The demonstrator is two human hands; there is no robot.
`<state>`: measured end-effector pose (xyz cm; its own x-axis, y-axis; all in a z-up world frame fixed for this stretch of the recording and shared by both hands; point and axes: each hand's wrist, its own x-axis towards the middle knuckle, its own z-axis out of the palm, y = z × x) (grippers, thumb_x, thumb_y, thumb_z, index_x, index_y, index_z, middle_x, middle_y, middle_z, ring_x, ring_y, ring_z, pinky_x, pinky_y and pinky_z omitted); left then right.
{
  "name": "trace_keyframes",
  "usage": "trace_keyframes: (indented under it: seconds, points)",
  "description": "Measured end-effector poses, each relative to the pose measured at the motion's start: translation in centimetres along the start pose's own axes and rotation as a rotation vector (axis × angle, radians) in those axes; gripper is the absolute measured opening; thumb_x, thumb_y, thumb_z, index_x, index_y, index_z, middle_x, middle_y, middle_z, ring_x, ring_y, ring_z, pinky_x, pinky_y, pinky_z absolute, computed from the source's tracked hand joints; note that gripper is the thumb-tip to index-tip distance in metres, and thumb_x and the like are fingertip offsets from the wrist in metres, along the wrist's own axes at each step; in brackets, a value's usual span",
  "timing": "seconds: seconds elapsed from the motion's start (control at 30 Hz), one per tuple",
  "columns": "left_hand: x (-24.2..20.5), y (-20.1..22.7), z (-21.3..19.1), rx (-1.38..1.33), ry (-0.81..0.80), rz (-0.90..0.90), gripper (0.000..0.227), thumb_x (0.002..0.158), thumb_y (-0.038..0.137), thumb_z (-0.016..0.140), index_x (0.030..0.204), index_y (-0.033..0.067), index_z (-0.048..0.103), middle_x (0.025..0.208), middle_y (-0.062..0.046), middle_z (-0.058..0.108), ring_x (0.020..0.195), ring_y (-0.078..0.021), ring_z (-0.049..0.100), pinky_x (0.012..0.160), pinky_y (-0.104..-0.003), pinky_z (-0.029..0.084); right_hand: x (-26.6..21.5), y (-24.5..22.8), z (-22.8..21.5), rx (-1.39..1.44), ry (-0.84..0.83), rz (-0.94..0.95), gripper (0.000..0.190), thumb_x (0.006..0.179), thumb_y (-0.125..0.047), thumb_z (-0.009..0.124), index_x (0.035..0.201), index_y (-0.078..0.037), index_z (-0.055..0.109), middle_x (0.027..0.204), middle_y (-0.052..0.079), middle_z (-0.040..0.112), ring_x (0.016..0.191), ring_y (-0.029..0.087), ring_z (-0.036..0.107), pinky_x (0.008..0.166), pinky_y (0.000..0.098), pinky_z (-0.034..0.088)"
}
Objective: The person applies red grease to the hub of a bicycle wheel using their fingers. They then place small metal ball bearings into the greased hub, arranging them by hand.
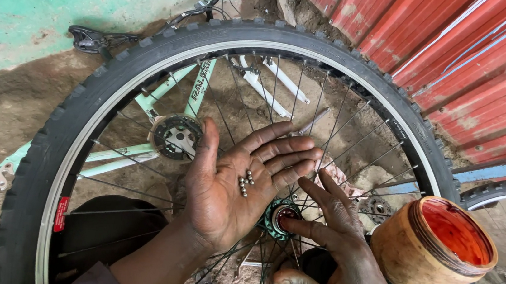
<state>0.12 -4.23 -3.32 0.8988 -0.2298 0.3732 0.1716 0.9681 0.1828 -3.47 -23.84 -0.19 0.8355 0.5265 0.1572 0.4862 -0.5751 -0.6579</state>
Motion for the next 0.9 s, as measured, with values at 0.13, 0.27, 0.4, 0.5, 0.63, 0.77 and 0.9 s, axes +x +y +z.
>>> trace_keyframes:
  seconds: [0.13,0.27,0.4,0.5,0.63,0.77,0.9]
  points:
    - [0.0,-0.1,-0.1,-0.02,0.004,0.003,0.091,0.106,0.067,0.031,0.146,-0.0136,0.044,0.135,-0.032,0.059,0.136,-0.0427,0.053,0.124,-0.054,0.039,-0.1,-0.2,-0.6,0.052,-0.026,0.008,0.059,0.065,-0.053,0.085,0.101,-0.006,0.088,0.163,0.022,0.041,0.16,0.046,0.011,0.115,0.0691,0.017]
    - [0.0,0.0,-0.2,-0.014,-0.002,0.005,0.09,0.107,0.066,0.03,0.146,-0.0136,0.044,0.136,-0.033,0.058,0.137,-0.0439,0.053,0.125,-0.054,0.039,-0.1,0.0,-0.4,-0.065,0.043,-0.029,0.061,0.065,-0.055,0.085,0.107,-0.011,0.085,0.164,0.021,0.037,0.159,0.049,0.013,0.114,0.0671,0.023]
    - [0.0,0.0,-0.3,-0.015,0.0,-0.001,0.089,0.107,0.066,0.03,0.147,-0.0133,0.044,0.136,-0.032,0.058,0.137,-0.0439,0.053,0.124,-0.053,0.04,0.0,-0.4,-0.1,-0.147,0.07,-0.089,0.064,0.072,-0.062,0.074,0.111,-0.011,0.082,0.166,0.022,0.033,0.159,0.049,0.012,0.115,0.0691,0.022]
    - [0.0,0.0,-0.3,-0.016,-0.012,0.0,0.089,0.107,0.065,0.031,0.147,-0.0136,0.044,0.137,-0.032,0.058,0.138,-0.0437,0.053,0.124,-0.053,0.04,0.0,-0.6,0.1,-0.146,0.054,-0.055,0.07,0.07,-0.064,0.075,0.115,-0.011,0.082,0.166,0.023,0.031,0.159,0.048,0.01,0.115,0.0682,0.021]
    - [0.0,0.1,-0.1,0.018,-0.011,0.004,0.089,0.107,0.065,0.029,0.147,-0.0138,0.044,0.136,-0.032,0.059,0.137,-0.0426,0.053,0.125,-0.053,0.038,0.1,-0.9,0.0,-0.114,0.013,-0.023,0.073,0.065,-0.066,0.075,0.113,-0.012,0.085,0.166,0.022,0.032,0.159,0.048,0.008,0.113,0.0729,0.017]
    - [0.0,0.0,-0.1,0.022,-0.018,0.007,0.09,0.107,0.065,0.028,0.147,-0.0137,0.044,0.136,-0.031,0.059,0.137,-0.0419,0.054,0.125,-0.053,0.039,0.1,-1.3,-0.5,-0.027,-0.02,0.021,0.056,0.068,-0.052,0.084,0.104,-0.01,0.087,0.167,0.021,0.032,0.16,0.047,0.006,0.114,0.0713,0.015]
    - [0.0,0.1,-0.1,0.01,-0.009,0.008,0.09,0.107,0.064,0.03,0.148,-0.0154,0.042,0.136,-0.032,0.058,0.136,-0.0425,0.054,0.123,-0.052,0.04,0.1,-1.0,-0.6,0.022,0.034,0.014,0.042,0.066,-0.046,0.088,0.08,-0.009,0.074,0.166,0.02,0.038,0.162,0.045,0.011,0.118,0.0655,0.017]
